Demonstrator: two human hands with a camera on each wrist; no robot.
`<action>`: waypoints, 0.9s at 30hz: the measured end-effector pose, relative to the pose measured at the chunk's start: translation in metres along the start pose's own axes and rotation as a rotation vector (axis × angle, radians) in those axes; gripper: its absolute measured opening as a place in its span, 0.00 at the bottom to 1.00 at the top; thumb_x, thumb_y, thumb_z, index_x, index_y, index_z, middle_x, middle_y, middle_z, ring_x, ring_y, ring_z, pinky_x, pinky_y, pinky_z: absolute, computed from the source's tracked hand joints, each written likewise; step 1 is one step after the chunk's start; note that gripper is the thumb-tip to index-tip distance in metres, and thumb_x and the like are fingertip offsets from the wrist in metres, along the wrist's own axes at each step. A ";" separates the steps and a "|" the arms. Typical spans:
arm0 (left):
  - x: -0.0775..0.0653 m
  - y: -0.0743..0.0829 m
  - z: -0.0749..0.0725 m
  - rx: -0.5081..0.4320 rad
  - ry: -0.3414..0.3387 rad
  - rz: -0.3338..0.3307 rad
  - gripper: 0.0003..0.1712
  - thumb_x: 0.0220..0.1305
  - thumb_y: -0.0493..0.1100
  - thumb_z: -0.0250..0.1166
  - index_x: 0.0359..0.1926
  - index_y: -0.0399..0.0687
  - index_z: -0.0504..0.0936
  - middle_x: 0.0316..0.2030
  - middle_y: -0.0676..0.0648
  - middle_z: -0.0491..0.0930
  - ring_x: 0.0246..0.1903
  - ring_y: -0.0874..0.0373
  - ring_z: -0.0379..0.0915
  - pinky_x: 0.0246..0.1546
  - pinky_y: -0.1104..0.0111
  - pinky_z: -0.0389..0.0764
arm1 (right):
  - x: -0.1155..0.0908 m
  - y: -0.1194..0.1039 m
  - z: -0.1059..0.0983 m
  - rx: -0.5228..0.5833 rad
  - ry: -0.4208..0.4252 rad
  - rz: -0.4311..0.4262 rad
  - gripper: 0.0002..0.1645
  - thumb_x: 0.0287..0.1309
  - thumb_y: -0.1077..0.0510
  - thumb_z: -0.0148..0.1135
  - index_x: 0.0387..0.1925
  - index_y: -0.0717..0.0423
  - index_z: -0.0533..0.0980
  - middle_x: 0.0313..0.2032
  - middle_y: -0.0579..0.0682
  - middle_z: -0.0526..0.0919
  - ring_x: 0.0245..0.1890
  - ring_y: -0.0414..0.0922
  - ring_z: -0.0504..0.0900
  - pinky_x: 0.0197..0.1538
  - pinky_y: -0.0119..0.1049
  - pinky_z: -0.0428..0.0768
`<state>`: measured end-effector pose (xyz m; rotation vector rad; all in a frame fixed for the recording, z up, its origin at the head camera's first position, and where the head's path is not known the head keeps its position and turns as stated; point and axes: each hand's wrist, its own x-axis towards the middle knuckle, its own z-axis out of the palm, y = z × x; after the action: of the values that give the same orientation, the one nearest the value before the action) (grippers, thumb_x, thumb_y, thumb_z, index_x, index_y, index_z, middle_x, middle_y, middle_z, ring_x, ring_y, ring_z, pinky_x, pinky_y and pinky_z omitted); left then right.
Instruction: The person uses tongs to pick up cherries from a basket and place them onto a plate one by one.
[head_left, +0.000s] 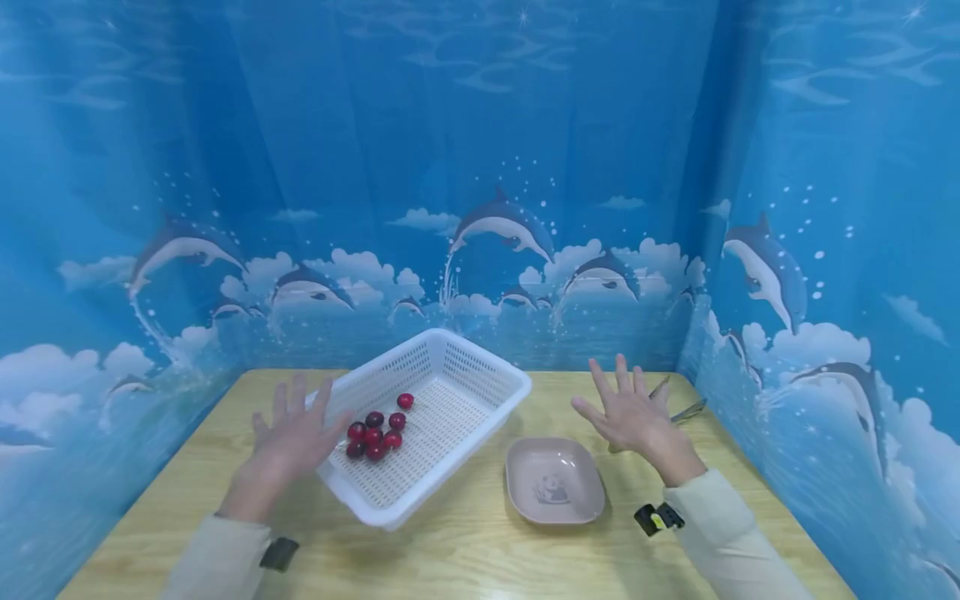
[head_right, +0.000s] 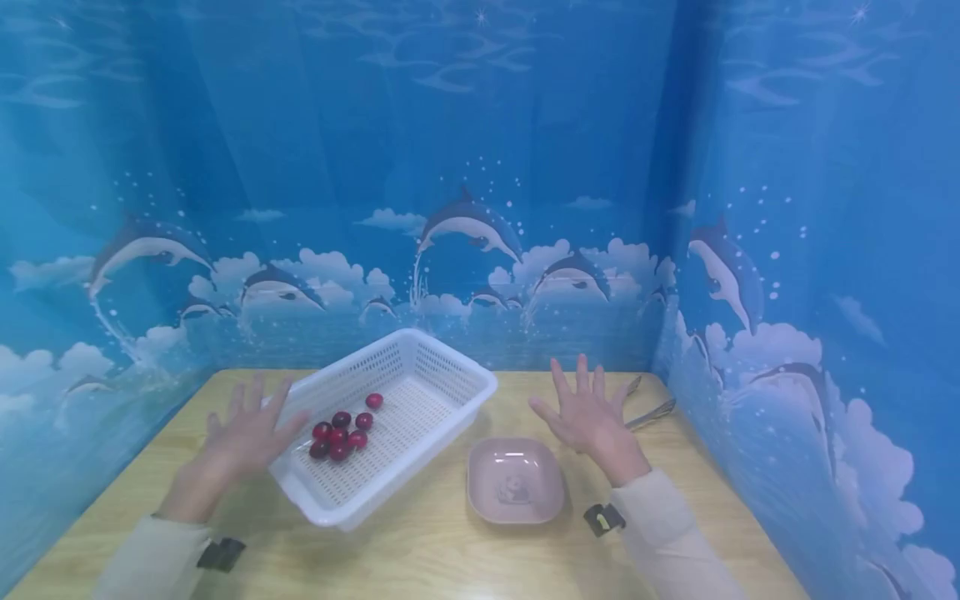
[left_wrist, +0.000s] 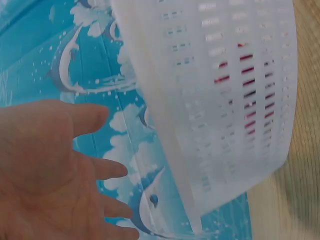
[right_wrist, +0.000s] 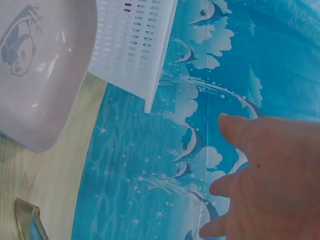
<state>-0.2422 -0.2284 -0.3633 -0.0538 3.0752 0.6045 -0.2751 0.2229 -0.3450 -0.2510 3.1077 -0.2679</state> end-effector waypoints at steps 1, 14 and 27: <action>0.001 -0.003 -0.002 -0.003 -0.004 -0.003 0.49 0.76 0.63 0.49 0.81 0.38 0.44 0.78 0.24 0.25 0.76 0.21 0.17 0.68 0.19 0.26 | 0.000 0.000 0.000 0.002 -0.005 0.002 0.51 0.75 0.28 0.39 0.83 0.53 0.42 0.79 0.74 0.34 0.77 0.78 0.38 0.69 0.88 0.40; 0.022 -0.055 -0.020 -0.115 0.014 0.119 0.38 0.76 0.46 0.55 0.73 0.20 0.58 0.70 0.14 0.56 0.67 0.16 0.56 0.67 0.25 0.63 | 0.004 0.009 0.000 -0.039 -0.108 -0.006 0.45 0.74 0.38 0.52 0.80 0.59 0.55 0.75 0.76 0.58 0.71 0.77 0.62 0.66 0.77 0.70; 0.031 -0.083 -0.018 -0.429 -0.062 0.091 0.35 0.75 0.39 0.57 0.72 0.20 0.58 0.66 0.11 0.57 0.59 0.19 0.72 0.43 0.54 0.93 | 0.006 0.015 0.003 -0.029 -0.122 0.016 0.43 0.74 0.42 0.54 0.79 0.60 0.56 0.74 0.76 0.59 0.71 0.75 0.63 0.64 0.79 0.71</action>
<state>-0.2705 -0.3133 -0.3788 0.1015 2.8418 1.2321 -0.2837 0.2363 -0.3504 -0.2331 2.9933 -0.1991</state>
